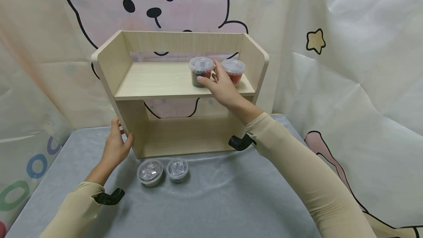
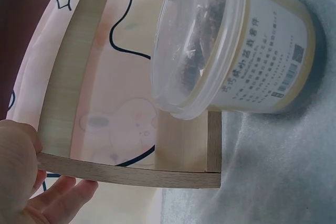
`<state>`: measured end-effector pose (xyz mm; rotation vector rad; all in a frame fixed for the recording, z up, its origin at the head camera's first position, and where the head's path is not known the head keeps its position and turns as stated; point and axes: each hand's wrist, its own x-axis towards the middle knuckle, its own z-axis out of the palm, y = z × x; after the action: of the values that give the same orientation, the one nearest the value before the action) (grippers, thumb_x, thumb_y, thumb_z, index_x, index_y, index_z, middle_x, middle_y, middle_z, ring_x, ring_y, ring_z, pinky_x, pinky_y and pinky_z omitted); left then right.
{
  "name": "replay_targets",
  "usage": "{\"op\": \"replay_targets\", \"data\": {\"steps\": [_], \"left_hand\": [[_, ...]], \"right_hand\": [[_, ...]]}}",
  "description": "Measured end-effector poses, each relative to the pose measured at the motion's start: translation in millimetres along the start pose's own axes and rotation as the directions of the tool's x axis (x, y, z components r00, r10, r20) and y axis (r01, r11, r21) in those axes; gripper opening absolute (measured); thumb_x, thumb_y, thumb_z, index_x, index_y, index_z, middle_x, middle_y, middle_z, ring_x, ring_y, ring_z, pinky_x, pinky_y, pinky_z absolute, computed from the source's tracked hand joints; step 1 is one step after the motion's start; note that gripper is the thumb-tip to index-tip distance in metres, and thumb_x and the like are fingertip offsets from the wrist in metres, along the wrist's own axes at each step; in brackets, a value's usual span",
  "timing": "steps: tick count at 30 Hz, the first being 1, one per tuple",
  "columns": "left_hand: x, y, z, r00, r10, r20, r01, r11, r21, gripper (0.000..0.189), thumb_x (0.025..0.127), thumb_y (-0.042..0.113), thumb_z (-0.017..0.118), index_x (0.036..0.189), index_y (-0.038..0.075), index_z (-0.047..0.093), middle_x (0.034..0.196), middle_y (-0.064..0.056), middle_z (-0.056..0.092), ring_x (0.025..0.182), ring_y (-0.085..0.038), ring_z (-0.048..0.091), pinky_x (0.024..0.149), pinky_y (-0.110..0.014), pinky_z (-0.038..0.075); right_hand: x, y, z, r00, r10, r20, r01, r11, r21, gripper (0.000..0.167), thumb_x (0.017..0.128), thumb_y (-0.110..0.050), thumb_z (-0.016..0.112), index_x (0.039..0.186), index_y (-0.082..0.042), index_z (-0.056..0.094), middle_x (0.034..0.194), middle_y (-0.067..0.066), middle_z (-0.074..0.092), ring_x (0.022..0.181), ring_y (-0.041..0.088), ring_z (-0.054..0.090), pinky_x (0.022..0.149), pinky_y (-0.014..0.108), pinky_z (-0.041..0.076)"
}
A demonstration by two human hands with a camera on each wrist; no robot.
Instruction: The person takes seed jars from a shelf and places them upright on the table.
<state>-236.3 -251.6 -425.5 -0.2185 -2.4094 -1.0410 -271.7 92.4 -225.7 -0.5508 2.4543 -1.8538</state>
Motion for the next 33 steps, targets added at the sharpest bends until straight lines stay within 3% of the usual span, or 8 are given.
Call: {"op": "replay_targets", "data": {"steps": [6,13,25,33], "left_hand": [[0.2,2.2,-0.1,1.0,-0.012,0.0,0.012,1.0,0.013,0.062,0.094,0.0,0.056,0.148,0.006,0.025,0.137,-0.037,0.048,0.111,-0.06,0.061,0.078,-0.068,0.055],[-0.9,2.2,0.6,1.0,-0.011,-0.005,0.011,1.0,0.015,0.063,0.093,0.0,0.056,0.148,0.006,0.025,0.135,-0.035,0.049,0.112,-0.058,0.062,0.074,-0.062,0.055],[-1.9,-0.8,-0.3,1.0,-0.007,-0.013,0.007,1.0,0.008,0.065,0.093,-0.001,0.056,0.149,0.007,0.025,0.132,-0.036,0.049,0.109,-0.06,0.062,0.076,-0.065,0.055],[-0.3,-0.3,0.6,1.0,-0.017,-0.007,0.017,1.0,0.015,0.064,0.094,0.001,0.056,0.149,0.007,0.025,0.134,-0.035,0.049,0.111,-0.058,0.062,0.078,-0.066,0.055]], "right_hand": [[12.4,1,2,0.998,-0.055,0.0,0.055,0.998,-0.001,0.078,0.098,-0.027,0.064,0.16,-0.016,0.017,0.165,0.002,0.029,0.158,0.024,0.019,0.128,0.04,0.023],[21.2,-1,3,1.0,0.005,-0.011,-0.005,1.0,0.028,0.079,0.098,-0.028,0.064,0.159,-0.017,0.017,0.159,0.004,0.034,0.151,0.021,0.03,0.126,0.044,0.029],[25.3,-1,10,0.998,0.04,-0.049,-0.037,0.998,0.056,0.074,0.099,-0.026,0.064,0.158,-0.017,0.021,0.153,0.01,0.043,0.133,0.019,0.046,0.105,0.037,0.047],[23.4,-2,12,0.996,0.039,-0.075,-0.036,0.999,0.034,0.077,0.098,-0.027,0.065,0.159,-0.015,0.02,0.155,0.011,0.04,0.14,0.023,0.045,0.111,0.042,0.047]]}}
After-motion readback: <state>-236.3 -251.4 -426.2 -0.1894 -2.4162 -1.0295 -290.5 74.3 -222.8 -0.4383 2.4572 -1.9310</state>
